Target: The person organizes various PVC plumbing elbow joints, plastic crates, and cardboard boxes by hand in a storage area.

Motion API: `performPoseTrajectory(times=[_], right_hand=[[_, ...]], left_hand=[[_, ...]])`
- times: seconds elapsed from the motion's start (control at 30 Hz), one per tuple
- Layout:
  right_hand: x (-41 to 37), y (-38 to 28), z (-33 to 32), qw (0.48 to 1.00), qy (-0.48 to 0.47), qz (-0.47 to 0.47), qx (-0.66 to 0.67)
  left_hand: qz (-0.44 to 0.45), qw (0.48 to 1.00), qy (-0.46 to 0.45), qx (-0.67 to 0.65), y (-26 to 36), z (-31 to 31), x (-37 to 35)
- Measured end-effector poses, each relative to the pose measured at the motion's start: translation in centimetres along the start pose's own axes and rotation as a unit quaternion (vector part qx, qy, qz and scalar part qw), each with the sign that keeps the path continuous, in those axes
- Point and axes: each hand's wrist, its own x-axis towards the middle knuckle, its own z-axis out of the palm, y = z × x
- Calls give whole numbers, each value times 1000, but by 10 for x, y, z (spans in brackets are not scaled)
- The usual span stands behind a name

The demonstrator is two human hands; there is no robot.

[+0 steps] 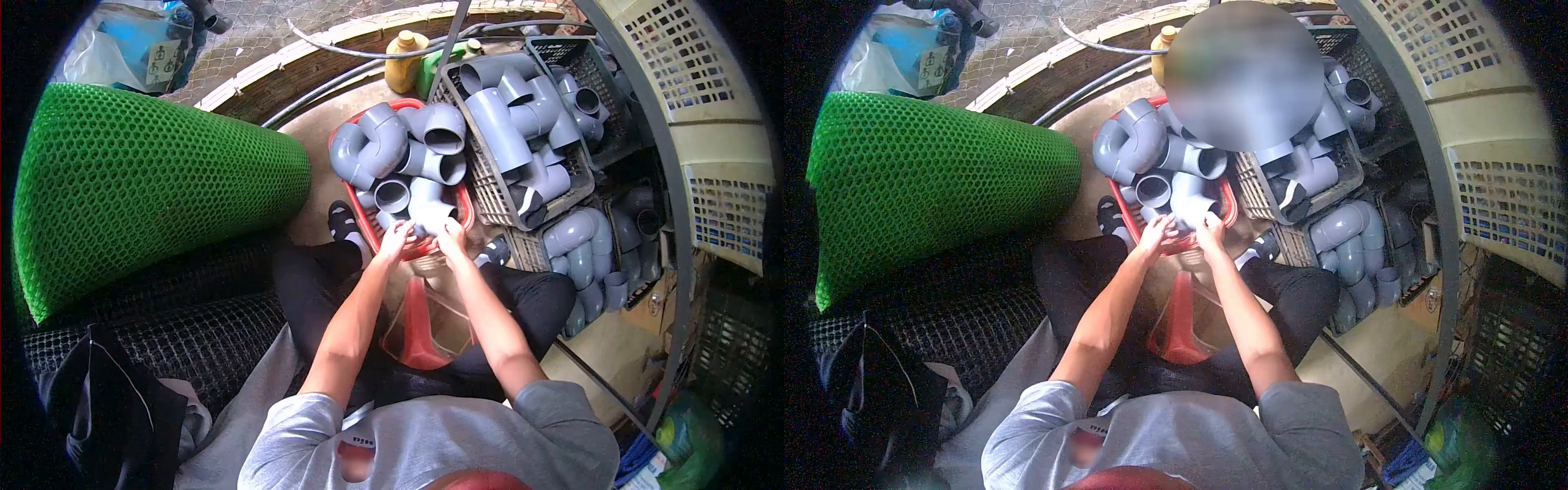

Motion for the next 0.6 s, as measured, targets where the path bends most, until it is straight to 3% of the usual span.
performPoseTrajectory(times=[0.1,0.2,0.27,0.37,0.43,0.47,0.5,0.57,0.6], right_hand=[[-40,-36,-6,995,-58,62,43],[-83,-57,-10,990,-129,46,-24],[-85,-73,-18,973,-187,71,-113],[-42,-76,-19,986,-72,-13,-147],[17,-50,-22,946,66,-198,-248],[52,-41,-24,938,112,-193,-265],[56,-64,-14,928,157,-187,-282],[34,-131,8,981,172,30,-90],[68,-112,0,989,119,91,1]], left_hand=[[-52,998,2,-45,33,16,-30],[6,980,-179,-82,51,19,-41],[-18,983,-161,-89,56,16,-49],[-38,991,-111,-60,61,1,-56],[-24,989,-124,-74,66,-9,-57],[-19,993,-99,-69,70,-16,-57],[-16,995,-74,-64,72,-21,-57],[24,995,-50,-82,76,-23,-58],[34,995,-26,-89,83,-22,-64]])
